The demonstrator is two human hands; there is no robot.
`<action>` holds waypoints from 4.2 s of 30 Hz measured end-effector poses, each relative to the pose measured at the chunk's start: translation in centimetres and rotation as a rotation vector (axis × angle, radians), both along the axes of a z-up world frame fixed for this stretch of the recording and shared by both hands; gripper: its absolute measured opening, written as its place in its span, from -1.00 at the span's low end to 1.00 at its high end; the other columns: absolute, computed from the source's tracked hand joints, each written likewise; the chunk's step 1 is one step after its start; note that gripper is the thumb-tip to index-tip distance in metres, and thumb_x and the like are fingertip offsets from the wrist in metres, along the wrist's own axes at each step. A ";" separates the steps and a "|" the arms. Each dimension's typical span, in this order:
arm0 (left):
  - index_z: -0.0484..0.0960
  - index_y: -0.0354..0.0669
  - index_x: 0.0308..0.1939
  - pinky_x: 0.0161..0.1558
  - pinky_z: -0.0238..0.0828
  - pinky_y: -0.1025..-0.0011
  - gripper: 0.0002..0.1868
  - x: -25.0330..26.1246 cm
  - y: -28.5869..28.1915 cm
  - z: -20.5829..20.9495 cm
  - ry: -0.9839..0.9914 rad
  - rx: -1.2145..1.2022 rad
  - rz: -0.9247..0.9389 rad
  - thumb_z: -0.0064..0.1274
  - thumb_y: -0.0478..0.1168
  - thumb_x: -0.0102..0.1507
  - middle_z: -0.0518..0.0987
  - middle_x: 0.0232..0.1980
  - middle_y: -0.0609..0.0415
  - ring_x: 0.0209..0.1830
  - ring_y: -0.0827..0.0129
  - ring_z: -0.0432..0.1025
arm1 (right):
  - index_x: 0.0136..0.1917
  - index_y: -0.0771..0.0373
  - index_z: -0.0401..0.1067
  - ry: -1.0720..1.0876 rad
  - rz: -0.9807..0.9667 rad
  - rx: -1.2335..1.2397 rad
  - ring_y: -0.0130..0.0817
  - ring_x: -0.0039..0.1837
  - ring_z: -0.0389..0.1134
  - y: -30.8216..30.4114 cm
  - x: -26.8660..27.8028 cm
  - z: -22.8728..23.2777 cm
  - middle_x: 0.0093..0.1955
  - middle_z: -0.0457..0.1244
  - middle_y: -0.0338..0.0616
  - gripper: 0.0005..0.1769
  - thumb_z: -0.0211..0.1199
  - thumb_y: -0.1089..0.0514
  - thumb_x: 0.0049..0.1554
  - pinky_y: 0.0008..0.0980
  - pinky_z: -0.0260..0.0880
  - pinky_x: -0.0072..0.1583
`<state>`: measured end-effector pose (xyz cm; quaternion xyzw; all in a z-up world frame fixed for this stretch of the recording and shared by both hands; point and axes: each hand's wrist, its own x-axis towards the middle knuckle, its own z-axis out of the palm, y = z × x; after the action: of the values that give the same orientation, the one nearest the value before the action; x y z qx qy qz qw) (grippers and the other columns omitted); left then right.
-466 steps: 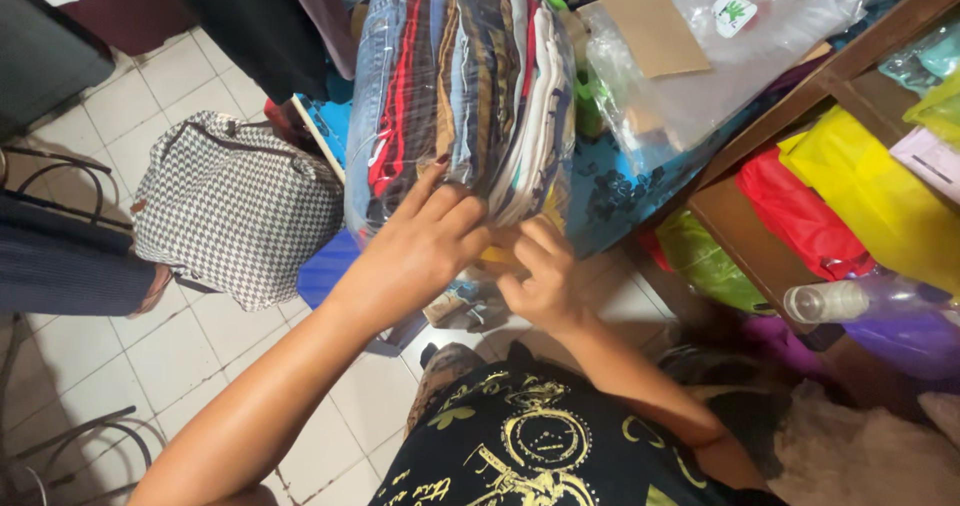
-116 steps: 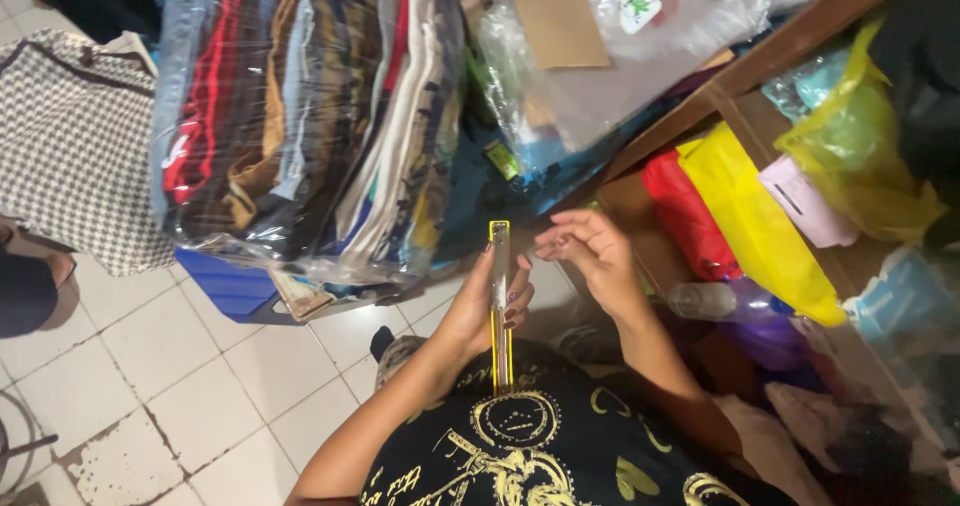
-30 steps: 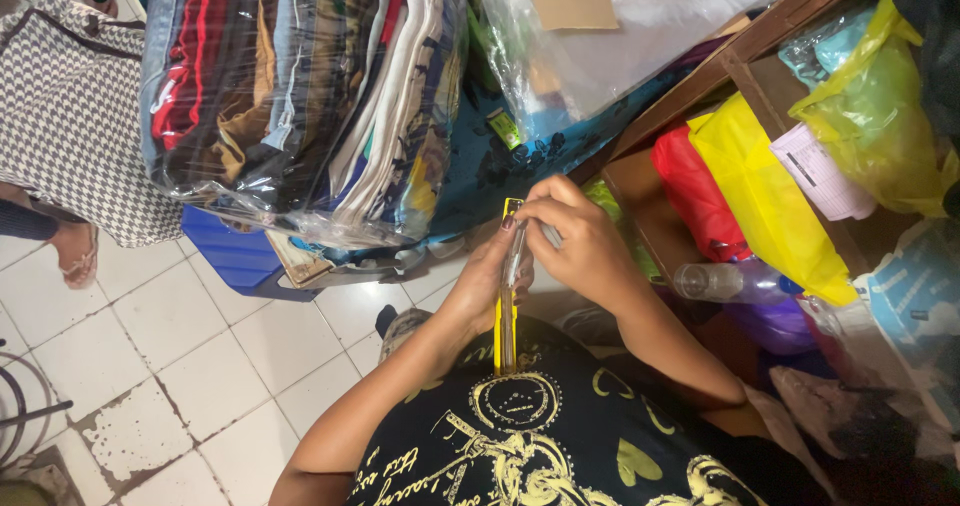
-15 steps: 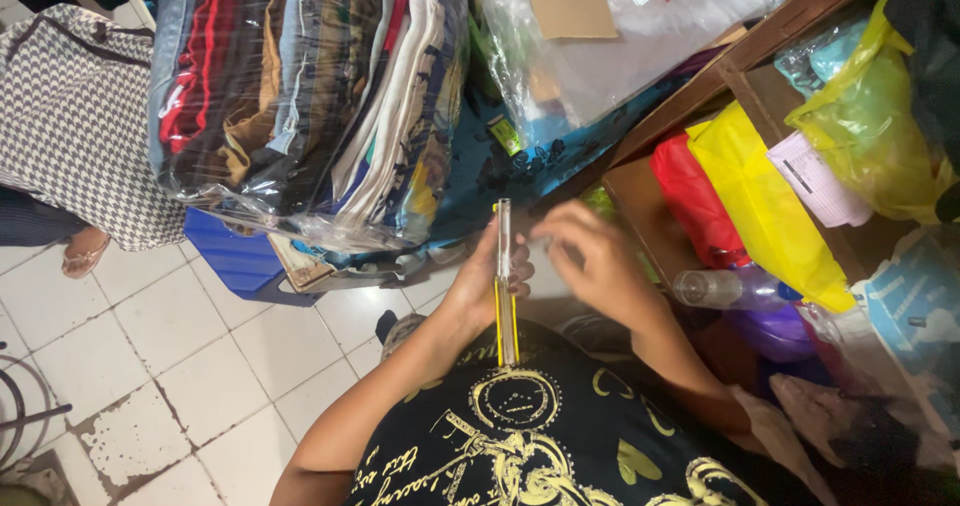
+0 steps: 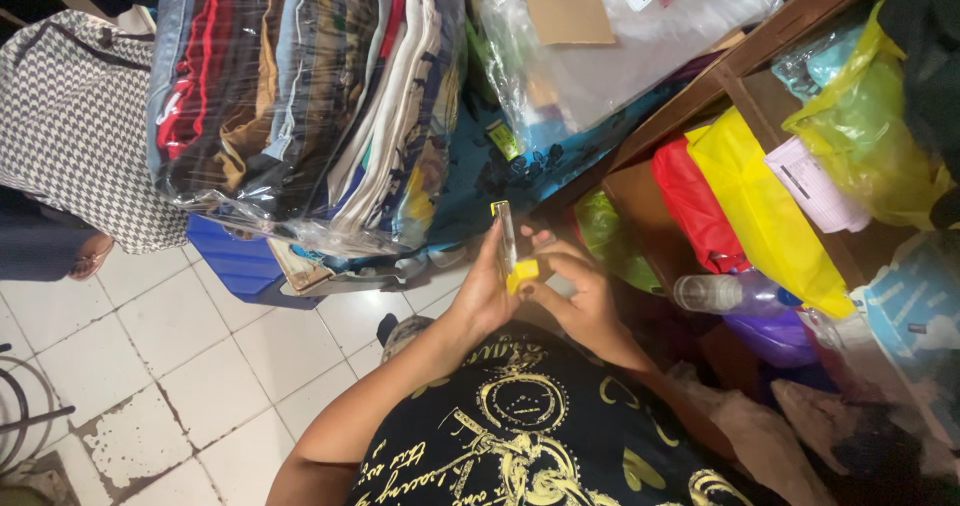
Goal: The person packs folded clothes into a clear plastic bag, seals it with a yellow clip, and then uses a yellow handheld label maker to print and apply a label to the package. The person repeats this process for a second bag of clothes.
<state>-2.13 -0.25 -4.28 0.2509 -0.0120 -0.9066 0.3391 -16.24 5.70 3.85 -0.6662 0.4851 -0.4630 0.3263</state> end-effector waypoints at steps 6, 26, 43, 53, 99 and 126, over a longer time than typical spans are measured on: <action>0.50 -0.12 0.26 0.11 0.44 0.36 -0.52 0.5 1.0 -1.5 0.081 -0.269 0.013 -0.14 0.15 0.48 0.54 0.23 0.04 0.14 0.35 0.41 | 0.18 0.38 0.47 -0.014 -0.143 -0.169 -0.22 0.30 0.35 -0.6 1.2 -0.5 0.20 0.33 -0.05 -0.63 0.41 0.20 0.14 -0.24 0.25 0.46; 0.19 -0.26 0.55 0.52 0.11 0.20 -0.13 0.2 0.6 0.6 0.220 -0.465 0.146 -0.40 0.37 0.44 0.30 0.55 -0.09 0.54 0.22 0.22 | 0.34 0.40 0.38 -0.450 -0.031 0.266 -0.41 0.31 0.32 -1.6 0.3 -4.4 0.28 0.33 -0.10 -0.61 0.22 0.20 0.29 -0.38 0.27 0.37; 0.43 -0.39 0.33 0.37 0.34 0.16 -0.44 1.0 0.0 2.3 -0.072 -0.536 0.204 -0.34 0.06 0.54 0.50 0.37 -0.17 0.31 0.15 0.43 | 0.26 0.46 0.39 -0.221 0.046 -0.023 -0.29 0.35 0.27 -2.2 1.5 -3.1 0.30 0.25 -0.05 -0.62 0.26 0.18 0.26 -0.31 0.23 0.39; 0.47 -0.31 0.32 0.45 0.21 0.23 -0.48 4.5 -0.6 5.3 -0.339 -0.874 0.239 -0.28 0.02 0.49 0.46 0.41 -0.12 0.42 0.20 0.35 | 0.28 0.38 0.39 -0.672 0.151 -0.018 -0.26 0.33 0.30 -1.7 2.0 -3.0 0.30 0.19 -0.07 -0.59 0.27 0.04 0.30 -0.22 0.36 0.37; 0.65 -0.17 -0.11 0.46 -0.05 -0.22 -0.72 24.3 -10.0 22.1 -1.350 -2.611 -0.091 0.00 -0.26 0.13 0.44 0.05 -0.01 0.17 0.12 0.33 | 0.19 0.30 0.37 -0.075 -0.363 -0.063 -0.33 0.05 0.38 -7.2 20.0 2.5 0.00 0.32 -0.15 -0.47 0.35 0.39 -0.07 -0.36 0.40 0.08; 0.69 -0.16 -0.19 0.31 0.17 -0.12 -0.79 22.1 -10.8 23.3 -1.708 -2.906 -0.298 0.08 -0.20 0.13 0.49 -0.14 0.05 0.05 0.16 0.36 | 0.17 0.29 0.40 -0.244 -0.504 -0.119 -0.37 0.13 0.36 -8.7 21.7 3.0 0.10 0.34 -0.15 -0.52 0.40 0.43 -0.02 -0.39 0.37 0.20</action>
<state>19.93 -11.04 19.02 -0.1337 0.9633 -0.2158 -0.0876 5.51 -2.98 6.82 -0.4819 0.5647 -0.6338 0.2172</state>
